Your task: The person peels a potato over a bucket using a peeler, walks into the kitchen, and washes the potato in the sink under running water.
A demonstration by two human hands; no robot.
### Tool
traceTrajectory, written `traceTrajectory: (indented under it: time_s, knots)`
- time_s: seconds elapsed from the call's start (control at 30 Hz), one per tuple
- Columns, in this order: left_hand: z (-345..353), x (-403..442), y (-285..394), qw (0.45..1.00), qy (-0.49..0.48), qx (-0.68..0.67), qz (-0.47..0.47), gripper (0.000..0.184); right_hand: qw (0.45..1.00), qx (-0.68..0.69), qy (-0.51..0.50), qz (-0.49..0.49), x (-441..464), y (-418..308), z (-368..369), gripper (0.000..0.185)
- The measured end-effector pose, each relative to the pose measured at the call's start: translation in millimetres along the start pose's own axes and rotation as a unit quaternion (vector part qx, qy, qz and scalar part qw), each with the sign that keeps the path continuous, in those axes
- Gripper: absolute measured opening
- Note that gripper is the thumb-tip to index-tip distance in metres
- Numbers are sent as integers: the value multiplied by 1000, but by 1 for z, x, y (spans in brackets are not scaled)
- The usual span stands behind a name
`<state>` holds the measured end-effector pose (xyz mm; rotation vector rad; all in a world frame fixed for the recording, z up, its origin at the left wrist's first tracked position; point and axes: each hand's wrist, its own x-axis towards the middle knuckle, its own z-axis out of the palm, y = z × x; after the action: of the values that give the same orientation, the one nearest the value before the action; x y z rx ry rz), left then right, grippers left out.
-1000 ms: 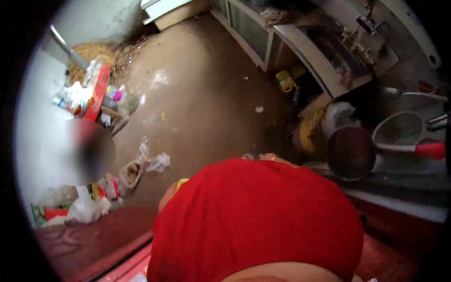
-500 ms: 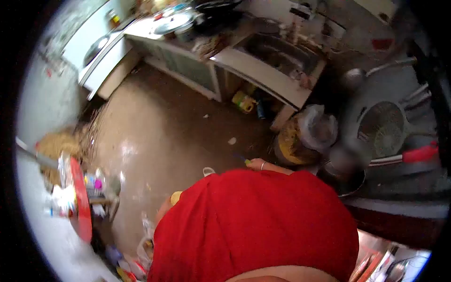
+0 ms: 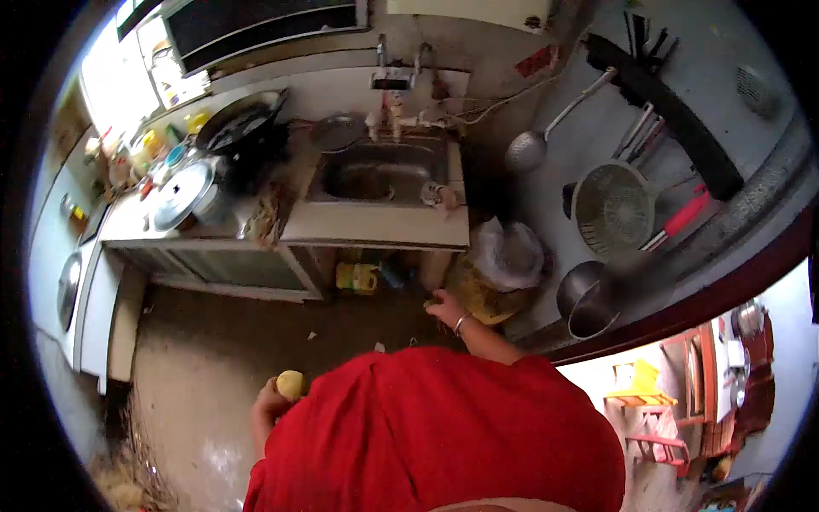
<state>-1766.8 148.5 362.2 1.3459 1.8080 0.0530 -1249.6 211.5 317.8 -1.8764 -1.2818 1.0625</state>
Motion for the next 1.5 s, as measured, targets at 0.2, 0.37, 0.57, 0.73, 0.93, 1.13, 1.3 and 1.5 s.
traceTrajectory:
  time_s: [0.2,0.37,0.57,0.73,0.93,1.13,1.3,1.5]
  knots:
    - [-21,89,64,998,-37,28,42,94,983,-110,139,-41,10,-113,-125,58]
    - [-40,142,117,997,-38,57,37,94,943,8,302,-143,89,-139,-206,52]
    - [-67,189,177,996,-19,81,7,94,778,-86,517,-347,131,-260,-323,31]
    - [-81,216,211,996,-15,87,-13,94,672,-214,600,-377,165,-346,-430,34]
    - [-80,255,231,996,-16,85,-8,94,640,-326,646,-257,175,-412,-549,46]
    - [-74,288,258,995,-32,89,21,94,604,-426,652,-167,207,-398,-681,44]
    - [-71,305,270,995,-45,85,36,94,652,-376,658,-40,208,-420,-710,48]
    - [-66,323,281,993,-55,89,45,94,594,-411,689,-58,210,-417,-704,45]
